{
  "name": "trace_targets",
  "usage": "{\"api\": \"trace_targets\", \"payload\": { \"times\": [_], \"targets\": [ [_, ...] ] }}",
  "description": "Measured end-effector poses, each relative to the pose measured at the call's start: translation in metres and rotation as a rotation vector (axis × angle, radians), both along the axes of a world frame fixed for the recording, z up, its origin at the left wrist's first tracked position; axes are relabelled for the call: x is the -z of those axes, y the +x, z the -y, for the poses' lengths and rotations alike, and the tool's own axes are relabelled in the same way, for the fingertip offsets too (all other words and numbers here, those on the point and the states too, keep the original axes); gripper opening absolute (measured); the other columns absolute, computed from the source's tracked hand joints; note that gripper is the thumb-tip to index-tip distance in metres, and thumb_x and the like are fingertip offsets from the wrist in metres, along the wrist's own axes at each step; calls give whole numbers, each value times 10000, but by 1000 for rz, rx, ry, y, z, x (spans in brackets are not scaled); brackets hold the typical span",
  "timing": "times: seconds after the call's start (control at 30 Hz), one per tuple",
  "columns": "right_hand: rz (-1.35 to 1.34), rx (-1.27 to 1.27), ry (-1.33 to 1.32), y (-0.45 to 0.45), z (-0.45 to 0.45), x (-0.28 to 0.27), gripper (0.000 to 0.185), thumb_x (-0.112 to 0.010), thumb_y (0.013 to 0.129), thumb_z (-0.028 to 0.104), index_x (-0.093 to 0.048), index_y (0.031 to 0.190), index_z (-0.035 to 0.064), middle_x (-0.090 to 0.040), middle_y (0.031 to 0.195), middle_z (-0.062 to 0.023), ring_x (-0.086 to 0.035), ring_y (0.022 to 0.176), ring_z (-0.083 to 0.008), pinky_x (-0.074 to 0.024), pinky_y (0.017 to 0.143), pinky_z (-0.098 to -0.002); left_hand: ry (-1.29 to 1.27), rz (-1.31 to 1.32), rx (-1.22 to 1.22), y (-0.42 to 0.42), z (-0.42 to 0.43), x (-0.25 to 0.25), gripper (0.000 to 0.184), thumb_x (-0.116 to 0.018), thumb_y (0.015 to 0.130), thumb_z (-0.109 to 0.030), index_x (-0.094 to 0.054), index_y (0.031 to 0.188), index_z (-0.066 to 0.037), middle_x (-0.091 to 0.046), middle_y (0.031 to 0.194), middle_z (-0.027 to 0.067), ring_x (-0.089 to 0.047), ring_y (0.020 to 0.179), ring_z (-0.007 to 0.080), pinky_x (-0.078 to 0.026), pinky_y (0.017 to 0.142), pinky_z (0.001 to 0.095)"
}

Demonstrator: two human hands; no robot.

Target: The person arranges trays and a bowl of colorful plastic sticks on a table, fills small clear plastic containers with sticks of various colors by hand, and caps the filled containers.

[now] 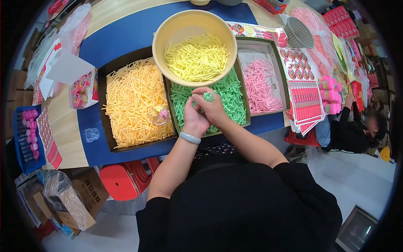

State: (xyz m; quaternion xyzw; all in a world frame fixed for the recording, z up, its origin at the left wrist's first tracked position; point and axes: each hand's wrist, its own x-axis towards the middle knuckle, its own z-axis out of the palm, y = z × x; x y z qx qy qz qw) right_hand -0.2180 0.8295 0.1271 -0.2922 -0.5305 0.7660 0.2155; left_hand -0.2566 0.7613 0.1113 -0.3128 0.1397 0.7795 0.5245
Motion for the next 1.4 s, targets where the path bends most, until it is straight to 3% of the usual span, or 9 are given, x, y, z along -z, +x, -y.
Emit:
{"api": "trace_targets", "payload": {
  "times": [0.23,0.3,0.37,0.53,0.7,0.87,1.07,1.2,1.4],
  "targets": [
    [127,31,-226,6,-24,-6,117,-613,743,120,-570,794,24,-509,555,-26,-470,482,-106,-401,463,-219,308,-131,127,-13,15,96,245,-434,845,-195,-548,983,-28,-597,936,101,-578,756,172,-446,771,275],
    [159,60,-181,14,-45,-4,142,-622,732,139,-576,785,17,-527,565,-40,-476,488,-119,-416,473,-244,-125,-450,166,-11,22,71,251,-433,845,-181,-551,999,-22,-591,956,107,-575,794,179,-440,774,263],
    [526,-230,606,25,-57,23,237,-640,730,251,-563,667,35,-562,584,-56,-499,481,-168,-426,461,-294,-556,-762,195,-9,24,51,259,-432,845,-168,-554,1014,-16,-584,976,113,-572,832,185,-433,777,251],
    [1114,-604,1144,18,-20,32,320,-638,680,346,-598,671,29,-597,650,-142,-539,552,-313,-460,550,-369,-696,-1198,215,2,37,76,302,-440,836,-134,-523,1084,17,-563,1032,125,-543,924,194,-412,802,232],
    [1033,-742,1148,12,-18,73,317,-637,671,343,-602,672,28,-603,666,-150,-547,563,-323,-462,564,-381,-761,-1233,340,4,33,23,334,-453,829,-114,-493,1120,44,-540,1085,132,-510,971,193,-395,830,230],
    [702,-755,617,14,-67,50,231,-645,695,253,-609,687,25,-588,645,-66,-503,560,-173,-437,538,-299,-781,-1402,352,-7,41,35,337,-458,818,-94,-480,1125,43,-519,1081,149,-511,966,220,-409,829,273],
    [479,-820,499,13,-80,30,248,-653,671,225,-613,767,-1,-595,666,-72,-503,584,-170,-432,545,-297,-535,-1511,172,-12,4,13,314,-460,836,-98,-483,1122,32,-535,1060,146,-523,922,210,-419,803,271],
    [380,-785,361,12,-84,27,200,-615,734,205,-596,669,17,-573,645,-30,-483,571,-114,-413,518,-222,-433,-1410,486,-21,-6,-5,305,-458,856,-110,-478,1127,27,-556,1015,147,-531,902,216,-419,818,274],
    [460,-880,102,9,-75,-11,148,-578,767,159,-588,776,12,-558,628,-42,-492,569,-107,-410,506,-205,-338,-1252,382,-8,-18,-4,330,-430,885,-150,-454,1164,25,-549,1089,127,-531,960,194,-410,847,253]
  ]
}}
